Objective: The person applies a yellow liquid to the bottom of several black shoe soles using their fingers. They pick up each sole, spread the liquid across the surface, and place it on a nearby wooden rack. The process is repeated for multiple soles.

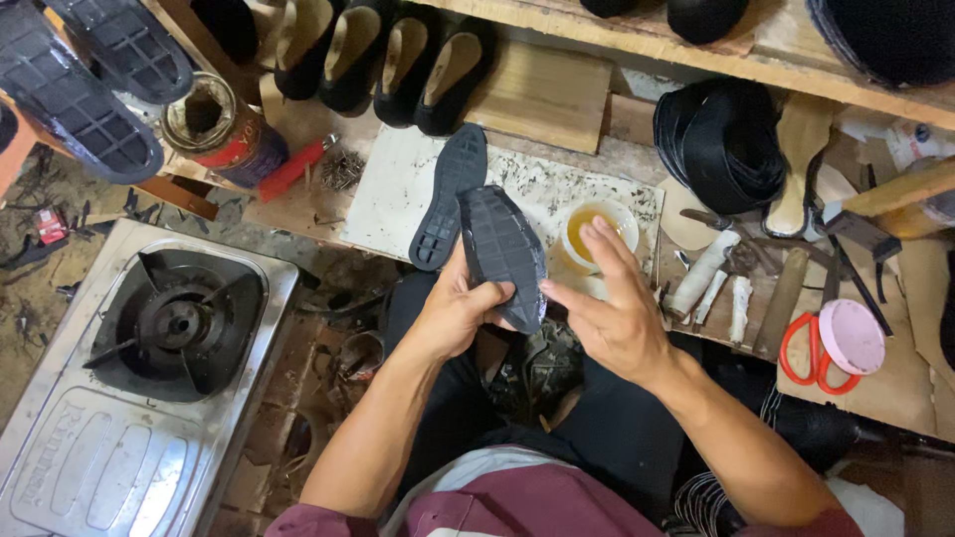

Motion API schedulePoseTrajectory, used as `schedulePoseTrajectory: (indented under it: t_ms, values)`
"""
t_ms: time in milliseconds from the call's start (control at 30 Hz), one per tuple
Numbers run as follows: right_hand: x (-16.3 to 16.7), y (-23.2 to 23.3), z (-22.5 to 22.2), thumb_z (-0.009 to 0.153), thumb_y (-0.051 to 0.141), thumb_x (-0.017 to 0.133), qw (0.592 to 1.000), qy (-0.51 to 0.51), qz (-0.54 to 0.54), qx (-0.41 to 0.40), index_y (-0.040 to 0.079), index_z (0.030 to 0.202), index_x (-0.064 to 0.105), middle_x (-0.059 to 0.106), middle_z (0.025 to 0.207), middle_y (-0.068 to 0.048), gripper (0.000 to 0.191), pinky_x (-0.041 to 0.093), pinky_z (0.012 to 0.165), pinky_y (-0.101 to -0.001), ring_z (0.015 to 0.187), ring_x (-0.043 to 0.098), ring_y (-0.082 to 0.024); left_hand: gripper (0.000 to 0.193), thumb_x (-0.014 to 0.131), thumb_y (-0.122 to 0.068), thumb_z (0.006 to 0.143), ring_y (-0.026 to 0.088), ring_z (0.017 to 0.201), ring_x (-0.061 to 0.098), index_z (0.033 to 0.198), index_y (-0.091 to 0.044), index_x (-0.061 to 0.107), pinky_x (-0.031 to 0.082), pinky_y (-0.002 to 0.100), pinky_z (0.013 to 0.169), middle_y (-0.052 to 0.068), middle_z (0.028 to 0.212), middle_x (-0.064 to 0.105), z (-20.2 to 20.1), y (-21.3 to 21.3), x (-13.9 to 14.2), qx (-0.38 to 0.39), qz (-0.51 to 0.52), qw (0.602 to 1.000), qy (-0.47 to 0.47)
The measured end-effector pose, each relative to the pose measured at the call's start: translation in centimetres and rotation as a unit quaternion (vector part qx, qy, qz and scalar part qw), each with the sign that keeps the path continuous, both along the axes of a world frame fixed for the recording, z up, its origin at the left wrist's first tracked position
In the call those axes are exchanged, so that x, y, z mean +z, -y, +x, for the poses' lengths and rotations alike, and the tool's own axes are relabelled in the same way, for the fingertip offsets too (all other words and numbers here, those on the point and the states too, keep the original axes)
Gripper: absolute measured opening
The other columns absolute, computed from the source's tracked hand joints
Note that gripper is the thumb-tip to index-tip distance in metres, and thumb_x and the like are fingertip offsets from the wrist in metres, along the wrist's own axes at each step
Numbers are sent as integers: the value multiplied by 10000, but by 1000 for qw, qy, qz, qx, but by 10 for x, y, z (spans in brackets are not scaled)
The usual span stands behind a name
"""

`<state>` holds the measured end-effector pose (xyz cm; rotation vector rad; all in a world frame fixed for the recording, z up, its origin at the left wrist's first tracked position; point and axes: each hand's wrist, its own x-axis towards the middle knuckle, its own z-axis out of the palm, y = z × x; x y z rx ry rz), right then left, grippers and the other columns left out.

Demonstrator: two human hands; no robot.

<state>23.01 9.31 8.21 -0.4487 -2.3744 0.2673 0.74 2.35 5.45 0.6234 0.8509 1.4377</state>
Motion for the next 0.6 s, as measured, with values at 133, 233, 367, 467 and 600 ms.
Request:
schedulePoseTrajectory:
  t_ms: [133, 233, 367, 467, 600]
  values:
    - [1, 12, -9, 841, -27, 729, 999, 6, 49, -9, 154, 1213, 765, 436, 1532, -181, 415, 379, 1219, -503, 1461, 409, -430, 649, 586, 54, 876, 147, 838, 700, 1486, -91, 416, 616, 289, 588, 69, 1137, 667, 5, -6, 0, 46, -2, 999, 1]
    - [4, 28, -12, 831, -60, 715, 995, 43, 85, -21, 177, 1206, 770, 472, 1503, -152, 447, 408, 1166, -493, 1419, 457, -424, 619, 593, 49, 884, 154, 886, 692, 1466, -76, 428, 602, 288, 622, 77, 1149, 660, 9, -6, -3, 75, -3, 997, -34]
    - [3, 33, -18, 853, -51, 685, 999, -38, -10, -36, 148, 1265, 673, 456, 1517, -188, 457, 450, 1169, -463, 1405, 501, -386, 689, 603, 40, 892, 142, 1090, 631, 1521, -88, 355, 562, 295, 893, 53, 1241, 625, 21, -4, -6, 109, 67, 987, -99]
    - [-3, 23, -24, 879, -71, 643, 931, -92, -348, -63, 41, 1436, 506, 396, 1568, -220, 585, 552, 1002, -370, 1328, 565, -289, 656, 644, 64, 923, 166, 1234, 583, 1507, -3, 352, 486, 340, 1078, 65, 1332, 597, 30, 3, -12, 72, 107, 989, -67]
    - [-6, 2, -19, 839, -115, 624, 758, -242, -604, 50, 17, 1567, 341, 521, 1443, -161, 792, 531, 1016, -345, 1193, 618, -245, 781, 680, 40, 856, 220, 1318, 422, 1546, 35, 315, 354, 360, 1077, 125, 1484, 471, 19, 28, -34, -3, 192, 974, -119]
